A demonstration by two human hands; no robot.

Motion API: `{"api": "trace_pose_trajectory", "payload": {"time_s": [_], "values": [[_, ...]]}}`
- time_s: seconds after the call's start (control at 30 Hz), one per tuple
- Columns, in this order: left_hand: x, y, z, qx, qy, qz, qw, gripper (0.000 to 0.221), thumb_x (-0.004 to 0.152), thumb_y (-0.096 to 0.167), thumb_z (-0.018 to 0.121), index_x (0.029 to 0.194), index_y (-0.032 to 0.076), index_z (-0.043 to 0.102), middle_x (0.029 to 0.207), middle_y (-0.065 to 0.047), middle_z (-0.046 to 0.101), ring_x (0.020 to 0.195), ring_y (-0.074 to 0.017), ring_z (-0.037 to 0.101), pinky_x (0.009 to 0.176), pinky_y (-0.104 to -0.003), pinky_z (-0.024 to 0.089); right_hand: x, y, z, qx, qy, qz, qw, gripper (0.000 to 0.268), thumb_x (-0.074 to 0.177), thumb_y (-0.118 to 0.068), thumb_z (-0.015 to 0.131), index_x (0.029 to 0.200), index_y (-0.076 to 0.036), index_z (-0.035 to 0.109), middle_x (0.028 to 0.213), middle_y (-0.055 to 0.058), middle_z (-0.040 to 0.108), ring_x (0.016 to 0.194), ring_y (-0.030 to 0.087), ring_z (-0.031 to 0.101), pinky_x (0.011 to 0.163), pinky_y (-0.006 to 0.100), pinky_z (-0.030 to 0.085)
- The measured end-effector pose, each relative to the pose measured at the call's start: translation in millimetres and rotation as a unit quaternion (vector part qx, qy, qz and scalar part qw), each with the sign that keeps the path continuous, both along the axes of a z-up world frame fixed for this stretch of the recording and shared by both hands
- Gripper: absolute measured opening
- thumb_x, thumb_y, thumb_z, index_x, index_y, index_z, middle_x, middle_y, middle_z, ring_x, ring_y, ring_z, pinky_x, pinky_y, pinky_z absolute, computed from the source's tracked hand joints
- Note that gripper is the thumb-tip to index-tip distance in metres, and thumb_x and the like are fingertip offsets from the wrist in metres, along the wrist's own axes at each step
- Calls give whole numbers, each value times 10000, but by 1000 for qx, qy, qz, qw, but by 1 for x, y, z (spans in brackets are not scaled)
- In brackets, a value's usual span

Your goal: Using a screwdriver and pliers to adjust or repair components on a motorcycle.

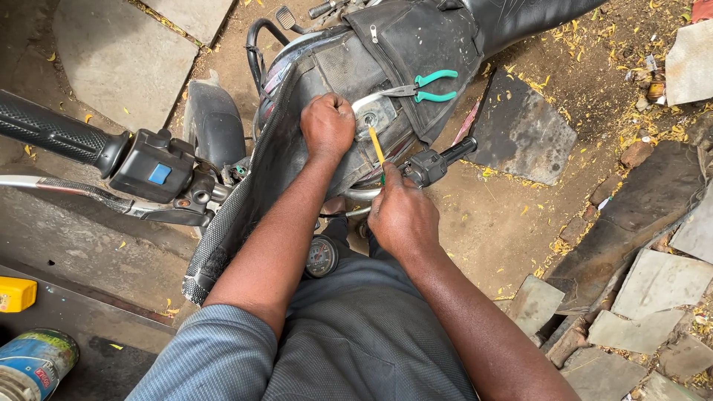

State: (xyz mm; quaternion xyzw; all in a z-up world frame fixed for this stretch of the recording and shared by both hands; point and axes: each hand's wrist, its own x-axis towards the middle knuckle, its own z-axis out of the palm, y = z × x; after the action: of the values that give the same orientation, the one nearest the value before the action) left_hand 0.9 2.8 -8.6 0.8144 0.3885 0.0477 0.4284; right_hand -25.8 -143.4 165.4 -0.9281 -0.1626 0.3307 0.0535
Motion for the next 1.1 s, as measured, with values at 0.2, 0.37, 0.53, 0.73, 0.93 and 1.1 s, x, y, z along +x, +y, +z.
{"api": "trace_pose_trajectory", "payload": {"time_s": [0.2, 0.37, 0.53, 0.73, 0.93, 1.1], "values": [[0, 0, -1, 9, 6, -3, 1000, 135, 856, 121, 658, 843, 37, 763, 881, -150, 707, 845, -299, 705, 845, -456, 552, 4, 2, 5, -8, 15, -8, 1000, 521, 950, -147, 567, 1447, -19, 475, 1070, 226, 694, 955, 350, 739, 808, 472, 597], [0, 1, -3, 13, -1, 0, 1000, 131, 850, 123, 662, 847, 40, 764, 879, -149, 710, 843, -305, 706, 841, -461, 553, 3, 1, 5, -4, 8, 1, 1000, 515, 944, -154, 573, 1437, -29, 491, 1088, 229, 691, 990, 363, 726, 834, 486, 585], [0, 1, 2, 3, 5, 2, 1000, 130, 842, 121, 662, 834, 44, 767, 880, -144, 712, 840, -298, 708, 844, -457, 554, 2, 0, 3, -8, 12, -1, 1000, 523, 944, -155, 572, 1443, -27, 484, 1080, 223, 693, 974, 359, 729, 821, 490, 584], [1, -1, -4, 15, 4, 3, 1000, 131, 848, 125, 664, 836, 43, 767, 877, -143, 709, 838, -295, 706, 839, -456, 556, -1, 2, 1, 5, -4, -4, 1000, 528, 930, -153, 588, 1432, -21, 494, 1054, 218, 699, 926, 355, 739, 797, 485, 592], [-2, -4, -8, 24, -16, 3, 1000, 126, 857, 127, 662, 841, 43, 755, 869, -145, 701, 846, -310, 689, 837, -472, 538, -1, 9, 3, -3, 10, -13, 1000, 507, 951, -143, 568, 1430, 1, 484, 1014, 234, 701, 883, 355, 749, 752, 479, 613], [-15, -20, -1, 24, -107, 12, 994, 134, 813, 79, 631, 900, 34, 722, 898, -158, 692, 899, -351, 667, 852, -482, 522, 5, 13, 2, 1, -7, -22, 1000, 498, 931, -160, 592, 1398, -8, 510, 999, 242, 708, 892, 390, 739, 774, 513, 591]]}}
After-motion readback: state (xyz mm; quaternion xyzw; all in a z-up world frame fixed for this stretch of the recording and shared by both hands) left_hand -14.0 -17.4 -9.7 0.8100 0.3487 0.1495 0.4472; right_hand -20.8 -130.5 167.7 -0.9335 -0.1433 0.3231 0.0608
